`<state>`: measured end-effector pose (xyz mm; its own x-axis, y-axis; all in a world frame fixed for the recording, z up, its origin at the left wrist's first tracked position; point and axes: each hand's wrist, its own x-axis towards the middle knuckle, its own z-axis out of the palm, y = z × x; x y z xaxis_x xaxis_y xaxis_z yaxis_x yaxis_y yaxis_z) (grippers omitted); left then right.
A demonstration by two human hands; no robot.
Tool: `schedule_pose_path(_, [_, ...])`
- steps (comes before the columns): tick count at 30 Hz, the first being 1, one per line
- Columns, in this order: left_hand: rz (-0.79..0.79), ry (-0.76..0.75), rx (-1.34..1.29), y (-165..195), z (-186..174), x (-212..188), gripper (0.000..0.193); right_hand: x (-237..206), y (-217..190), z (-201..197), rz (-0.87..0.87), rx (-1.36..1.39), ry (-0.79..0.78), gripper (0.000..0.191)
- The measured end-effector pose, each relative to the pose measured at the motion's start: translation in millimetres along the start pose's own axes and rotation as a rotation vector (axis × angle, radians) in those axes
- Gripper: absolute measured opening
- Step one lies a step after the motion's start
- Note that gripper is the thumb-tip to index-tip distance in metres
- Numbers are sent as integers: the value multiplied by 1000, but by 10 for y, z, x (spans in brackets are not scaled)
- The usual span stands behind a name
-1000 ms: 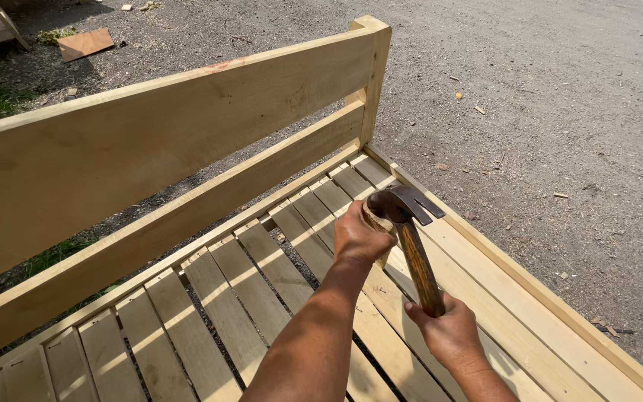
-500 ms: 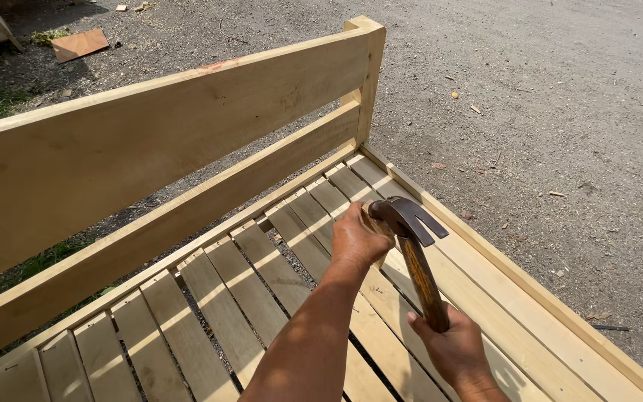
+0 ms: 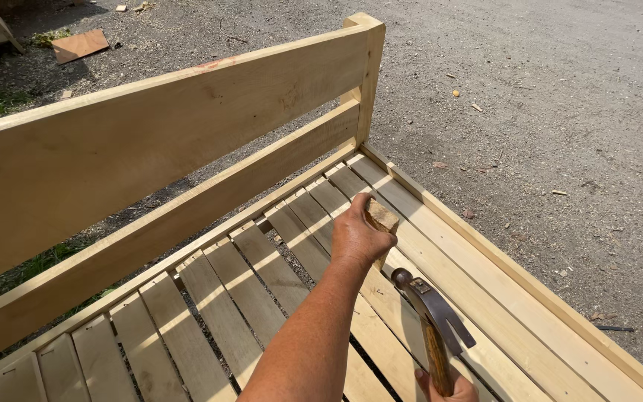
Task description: The person uses a hammer to drive nails into wooden slats on a bed frame, securing them to the frame. The person repeatedly positions a small wooden block and strikes it with the hammer to fasten the slats.
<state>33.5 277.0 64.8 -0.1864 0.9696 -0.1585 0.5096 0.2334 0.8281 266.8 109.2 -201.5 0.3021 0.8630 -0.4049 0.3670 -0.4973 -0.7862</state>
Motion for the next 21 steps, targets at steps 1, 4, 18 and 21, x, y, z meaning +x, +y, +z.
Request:
schedule_pose_path(1, [-9, 0, -6, 11, -4, 2, 85, 34, -35, 57, 41, 1, -61, 38])
schedule_pose_path(4, [-42, -15, -27, 28, -15, -8, 82, 52, -193, 186, 127, -434, -233, 39])
schedule_pose_path(18, [-42, -1, -125, 13, -42, 10, 85, 42, -218, 270, 134, -433, -116, 45])
schedule_pose_path(21, [-21, 13, -98, 13, -58, -5, 80, 11, -222, 300, 75, -155, 6, 43])
